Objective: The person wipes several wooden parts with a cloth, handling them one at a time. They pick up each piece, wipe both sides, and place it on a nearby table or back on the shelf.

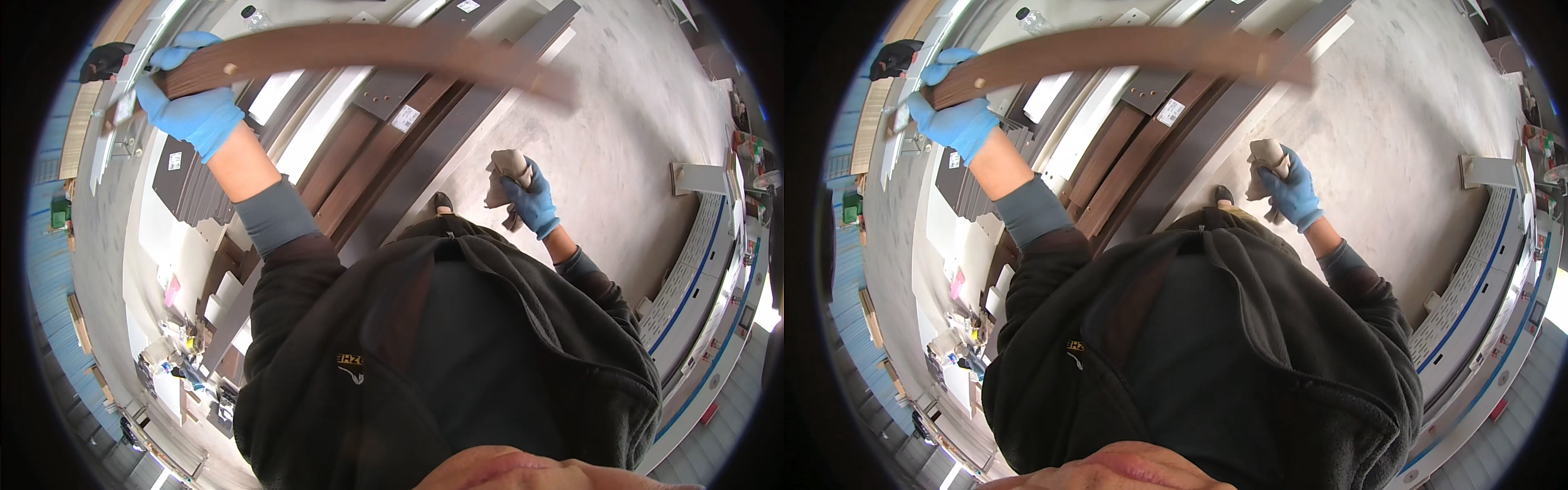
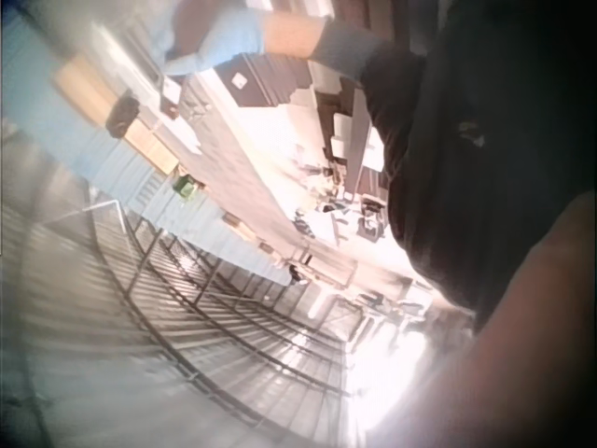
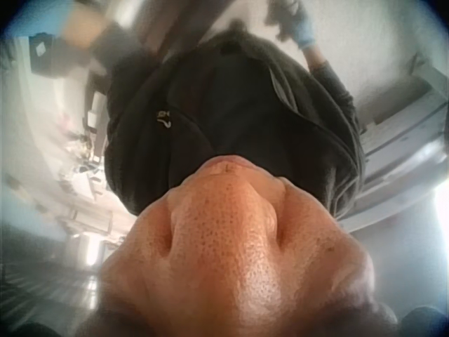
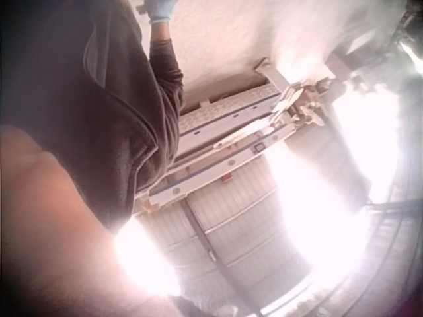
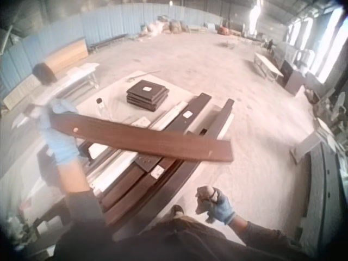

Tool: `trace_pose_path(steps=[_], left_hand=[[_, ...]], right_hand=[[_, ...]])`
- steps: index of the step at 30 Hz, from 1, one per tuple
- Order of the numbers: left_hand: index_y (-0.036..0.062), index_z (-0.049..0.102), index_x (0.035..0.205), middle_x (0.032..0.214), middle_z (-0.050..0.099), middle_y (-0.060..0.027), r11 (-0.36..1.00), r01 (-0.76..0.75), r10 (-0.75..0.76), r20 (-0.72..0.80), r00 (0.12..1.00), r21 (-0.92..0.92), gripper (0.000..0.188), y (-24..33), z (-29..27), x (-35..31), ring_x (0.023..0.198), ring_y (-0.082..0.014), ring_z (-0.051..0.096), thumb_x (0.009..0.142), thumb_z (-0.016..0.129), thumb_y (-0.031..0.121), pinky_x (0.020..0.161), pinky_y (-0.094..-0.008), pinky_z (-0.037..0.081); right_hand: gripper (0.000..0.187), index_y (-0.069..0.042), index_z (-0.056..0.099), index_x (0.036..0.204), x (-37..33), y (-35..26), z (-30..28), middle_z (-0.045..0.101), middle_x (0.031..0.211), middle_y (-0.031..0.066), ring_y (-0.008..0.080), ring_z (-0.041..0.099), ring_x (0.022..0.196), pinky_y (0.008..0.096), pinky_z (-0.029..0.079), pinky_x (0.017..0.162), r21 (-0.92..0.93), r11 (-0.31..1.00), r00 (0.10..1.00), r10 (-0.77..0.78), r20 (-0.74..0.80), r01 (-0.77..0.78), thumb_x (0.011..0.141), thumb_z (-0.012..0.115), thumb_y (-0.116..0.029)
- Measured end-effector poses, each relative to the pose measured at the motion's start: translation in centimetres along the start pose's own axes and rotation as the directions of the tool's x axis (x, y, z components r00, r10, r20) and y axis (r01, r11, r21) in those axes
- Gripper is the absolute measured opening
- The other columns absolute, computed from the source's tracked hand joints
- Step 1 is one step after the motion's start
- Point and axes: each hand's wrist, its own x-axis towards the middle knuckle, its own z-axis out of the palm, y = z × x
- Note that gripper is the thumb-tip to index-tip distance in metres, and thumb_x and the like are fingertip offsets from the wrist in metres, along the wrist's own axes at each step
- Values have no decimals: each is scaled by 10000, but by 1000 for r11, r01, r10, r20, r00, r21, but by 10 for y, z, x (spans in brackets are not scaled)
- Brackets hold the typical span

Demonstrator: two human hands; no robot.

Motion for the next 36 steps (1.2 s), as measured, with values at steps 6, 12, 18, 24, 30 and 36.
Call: trace_pose_path(steps=[6,12,18,24,30,36], left_hand=[[21,614,872,848,625,-125,952,-90,69,80,994,293,215,-19,-27,-26,914,-321,619,849,542,222,915,-477,531],[29,620,1321,1232,668,-169,970,66,-64,-14,998,233,437,-77,5,-108,1103,-331,639,991,550,306,1046,-553,504],[92,517,1413,1312,596,-153,965,185,-162,-133,978,188,474,-63,-21,-136,1301,-315,555,1019,613,337,1127,-591,459],[52,538,1334,1317,606,-136,829,500,-278,-591,757,250,379,-52,-43,-179,1254,-359,606,1006,661,195,1003,-584,559],[-21,520,1319,1343,569,-222,777,205,43,-375,926,595,388,25,-135,-124,1319,-436,532,1000,654,154,1113,-624,470],[-26,494,1332,1410,491,-211,982,56,80,-656,750,183,387,97,-194,-45,1354,-413,492,1020,634,157,1129,-648,448]], right_hand=[[464,-14,526,1401,16,-10,7,682,1113,58,137,660,922,293,569,781,274,943,978,206,-33,-190,985,683,-150],[697,-6,488,1473,34,-64,62,592,1419,166,289,588,1259,436,490,1073,630,773,987,-34,157,-74,1060,465,-566],[675,47,551,1431,72,-84,94,633,1393,160,254,565,1328,403,462,1120,540,830,983,49,177,-139,1073,353,-490],[502,3,603,1316,97,-78,172,695,1229,132,210,698,1054,317,580,902,541,776,915,113,387,-324,1057,489,-412],[319,11,641,1261,114,-65,215,706,1111,55,133,679,1002,293,564,891,398,867,822,24,569,-301,1037,623,-215],[308,-8,654,1245,80,-25,189,711,1114,56,158,689,993,308,578,864,340,822,828,255,499,-457,1024,651,-223]])
